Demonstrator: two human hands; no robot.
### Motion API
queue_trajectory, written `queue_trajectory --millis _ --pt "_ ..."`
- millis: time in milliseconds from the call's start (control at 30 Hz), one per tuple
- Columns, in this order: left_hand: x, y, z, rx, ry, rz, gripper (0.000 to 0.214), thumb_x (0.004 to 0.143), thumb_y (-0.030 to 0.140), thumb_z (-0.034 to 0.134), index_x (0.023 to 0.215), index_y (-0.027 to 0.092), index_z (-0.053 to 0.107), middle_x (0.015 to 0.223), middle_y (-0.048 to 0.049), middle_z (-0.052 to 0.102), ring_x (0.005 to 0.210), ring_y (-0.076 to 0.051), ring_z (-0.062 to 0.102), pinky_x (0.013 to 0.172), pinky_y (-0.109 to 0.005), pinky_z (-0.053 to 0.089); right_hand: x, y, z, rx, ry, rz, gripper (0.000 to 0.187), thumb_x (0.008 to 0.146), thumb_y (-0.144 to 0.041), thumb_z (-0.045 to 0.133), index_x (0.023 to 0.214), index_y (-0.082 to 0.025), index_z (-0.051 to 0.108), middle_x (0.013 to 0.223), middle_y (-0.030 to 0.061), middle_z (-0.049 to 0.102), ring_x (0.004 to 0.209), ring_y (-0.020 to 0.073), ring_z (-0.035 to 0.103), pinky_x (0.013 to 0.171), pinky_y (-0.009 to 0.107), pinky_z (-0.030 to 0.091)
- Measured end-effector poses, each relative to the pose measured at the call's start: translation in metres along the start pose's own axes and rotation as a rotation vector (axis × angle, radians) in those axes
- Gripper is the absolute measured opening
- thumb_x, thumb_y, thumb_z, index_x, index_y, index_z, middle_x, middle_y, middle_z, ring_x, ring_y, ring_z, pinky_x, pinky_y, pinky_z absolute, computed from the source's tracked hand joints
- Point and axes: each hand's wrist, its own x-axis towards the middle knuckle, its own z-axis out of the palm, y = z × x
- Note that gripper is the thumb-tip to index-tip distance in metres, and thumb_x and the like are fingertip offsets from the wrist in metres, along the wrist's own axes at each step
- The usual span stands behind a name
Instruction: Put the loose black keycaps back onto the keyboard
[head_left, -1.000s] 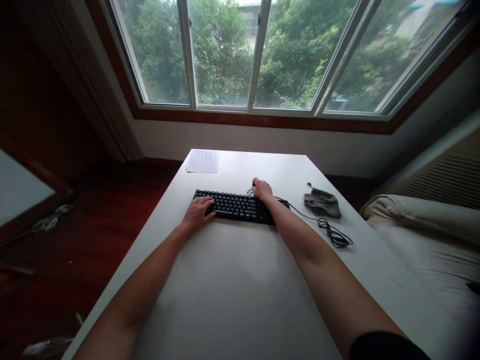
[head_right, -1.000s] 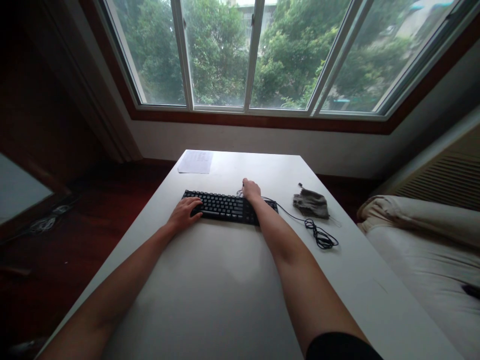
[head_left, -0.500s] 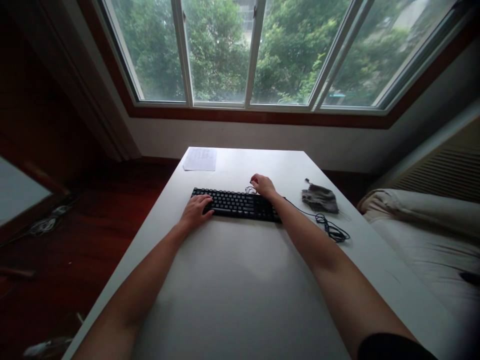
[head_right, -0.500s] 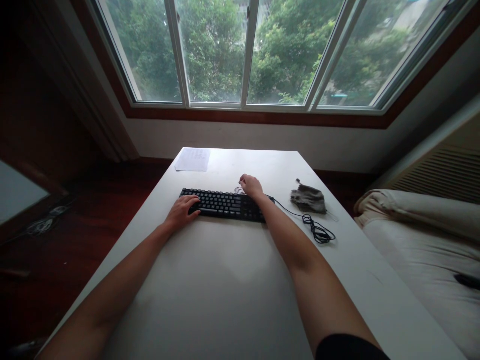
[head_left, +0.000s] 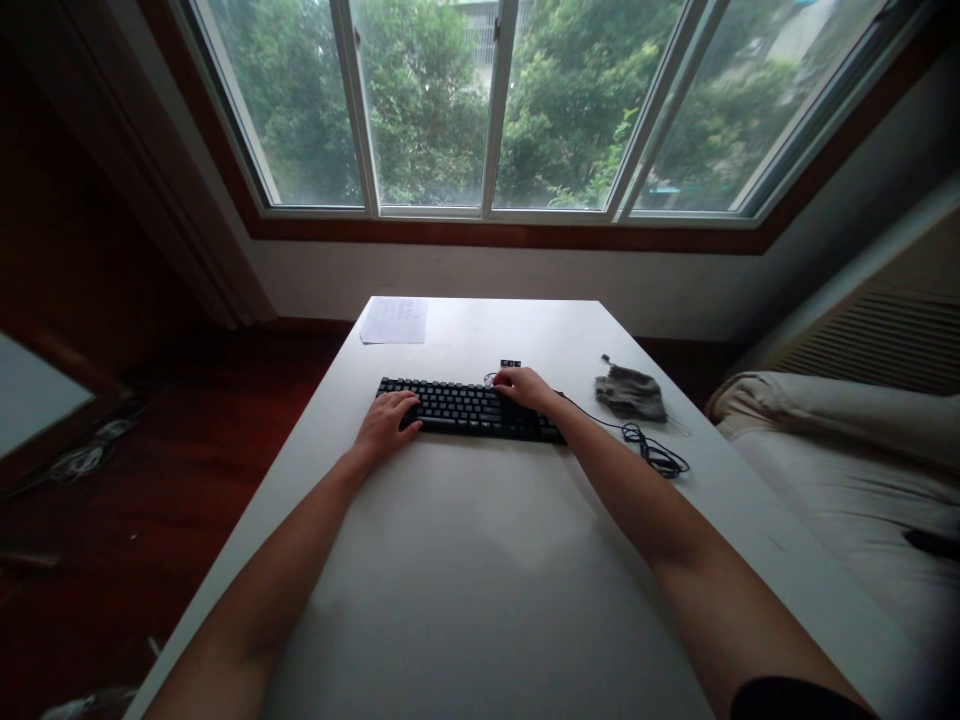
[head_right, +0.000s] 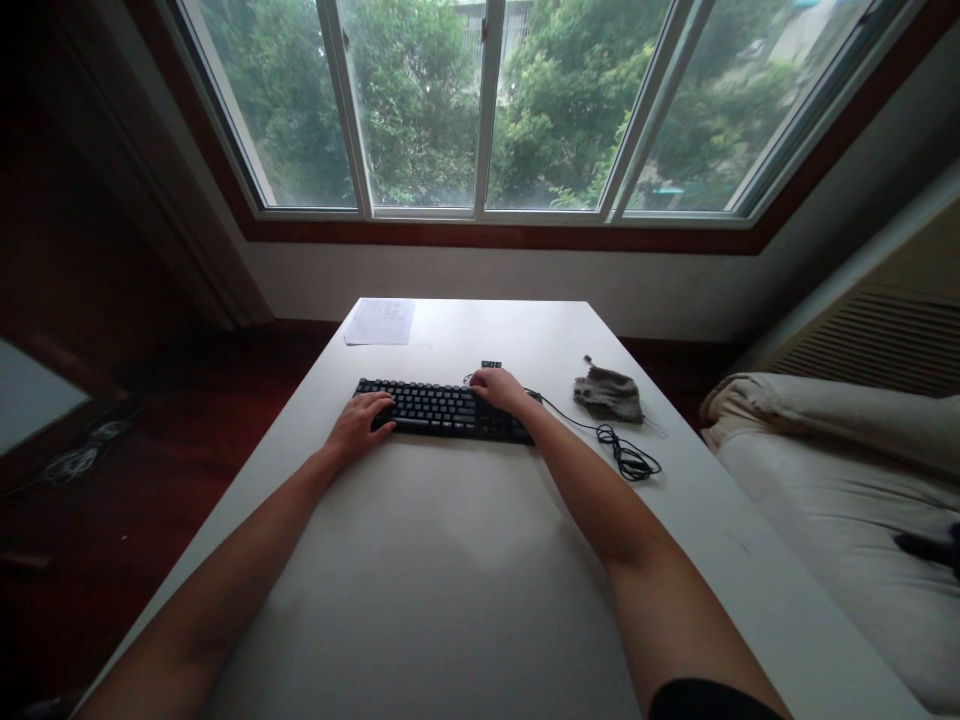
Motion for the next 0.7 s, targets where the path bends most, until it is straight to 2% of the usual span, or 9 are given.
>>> queue_trajectory --millis 233,500,700 --pt "-0.001 -0.001 0.0 -0.006 -0.002 -0.003 0.041 0.092 0.038 0.065 0.131 0.025 0.062 0.139 -0.0083 0.06 0.13 -0.03 0.052 0.116 -0.051 0.038 -0.001 -0.008 0.0 -0.146 0.008 -0.045 0.022 0.1 -0.032 0.06 0.112 -0.019 0.073 0.112 0.0039 0.062 0.098 0.009 0.055 0.086 0.014 0.037" --pt "0.0 0.0 0.0 -0.007 -0.003 -0.008 0.041 0.091 0.037 0.066 0.131 0.025 0.062 0.139 -0.0083 0.06 0.13 -0.03 0.052 0.116 -0.051 0.038 -0.006 -0.019 0.0 -0.187 -0.003 -0.047 0.024 0.103 -0.03 0.054 0.116 -0.017 0.07 0.119 0.0064 0.059 0.108 0.0117 0.053 0.096 0.016 0.038" --pt "0.001 0.002 -0.001 -0.014 -0.005 -0.012 0.042 0.091 0.037 0.066 0.131 0.025 0.063 0.14 -0.0084 0.06 0.13 -0.03 0.052 0.116 -0.05 0.038 -0.01 -0.02 0.001 -0.145 0.019 -0.017 0.024 0.099 -0.027 0.059 0.117 -0.015 0.069 0.118 0.008 0.058 0.108 0.0109 0.053 0.096 0.015 0.037"
